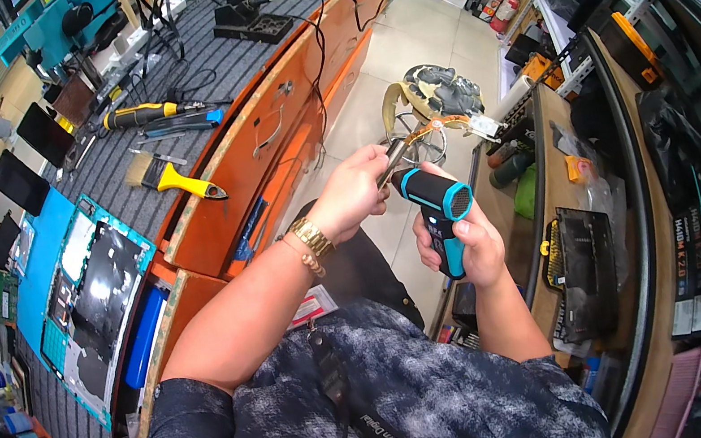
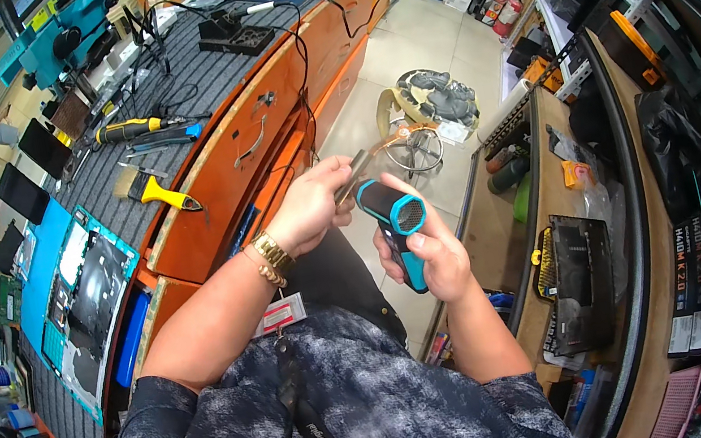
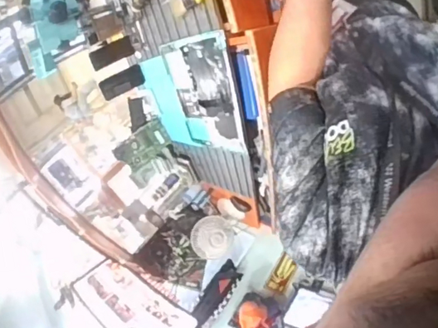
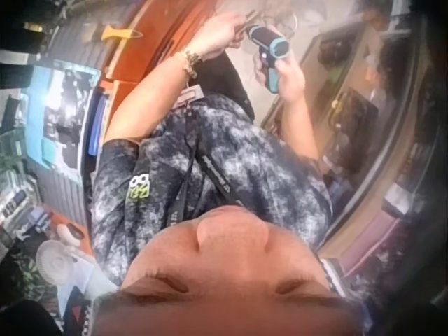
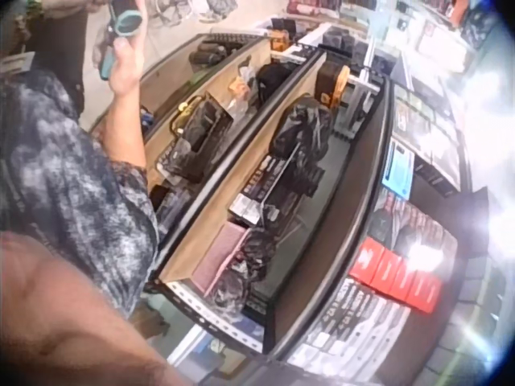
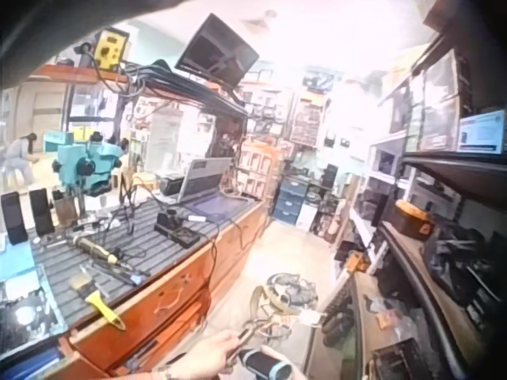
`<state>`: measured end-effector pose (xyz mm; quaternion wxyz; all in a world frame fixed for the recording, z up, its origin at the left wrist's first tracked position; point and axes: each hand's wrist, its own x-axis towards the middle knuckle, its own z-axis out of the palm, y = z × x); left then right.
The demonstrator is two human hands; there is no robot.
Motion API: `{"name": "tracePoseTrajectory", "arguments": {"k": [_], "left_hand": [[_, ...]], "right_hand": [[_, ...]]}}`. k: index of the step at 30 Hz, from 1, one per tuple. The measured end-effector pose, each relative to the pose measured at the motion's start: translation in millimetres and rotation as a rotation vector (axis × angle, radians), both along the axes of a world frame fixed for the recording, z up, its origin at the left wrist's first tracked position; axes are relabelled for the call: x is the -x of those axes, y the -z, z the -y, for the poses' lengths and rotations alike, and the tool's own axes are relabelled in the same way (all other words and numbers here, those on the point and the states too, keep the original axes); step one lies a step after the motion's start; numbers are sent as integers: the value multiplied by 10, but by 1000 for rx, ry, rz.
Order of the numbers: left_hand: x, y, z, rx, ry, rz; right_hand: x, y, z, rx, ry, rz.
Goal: The person uses a soldering iron on internal components of a laptop chassis, wipes a cloth, and then uses a brush and a small handheld electric tool on a copper heat pipe assembly.
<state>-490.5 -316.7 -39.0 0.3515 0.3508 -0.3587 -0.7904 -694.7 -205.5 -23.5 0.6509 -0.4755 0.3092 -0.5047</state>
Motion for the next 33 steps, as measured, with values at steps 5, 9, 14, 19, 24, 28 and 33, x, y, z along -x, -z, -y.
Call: {"name": "tracePoseTrajectory", "arguments": {"k": [5, 9, 14, 19, 24, 28, 33], "left_hand": [[-51, 98, 86, -18, 33, -2], [-61, 111, 86, 13, 71, 3], [-10, 94, 64, -29, 31, -33], [4, 41, 9, -3, 18, 30], [-47, 141, 44, 32, 102, 54], [-66, 118, 37, -4, 130, -61], [-41, 100, 1, -1, 124, -99]], "right_hand": [[-61, 27, 9, -1, -28, -18], [-100, 51, -10, -16, -34, -12], [-79, 44, -9, -9, -29, -31], [-96, 66, -35, -15, -37, -44], [-106, 69, -25, -7, -26, -55], [-20, 98, 14, -12, 19, -18], [39, 104, 58, 2, 72, 32]]}}
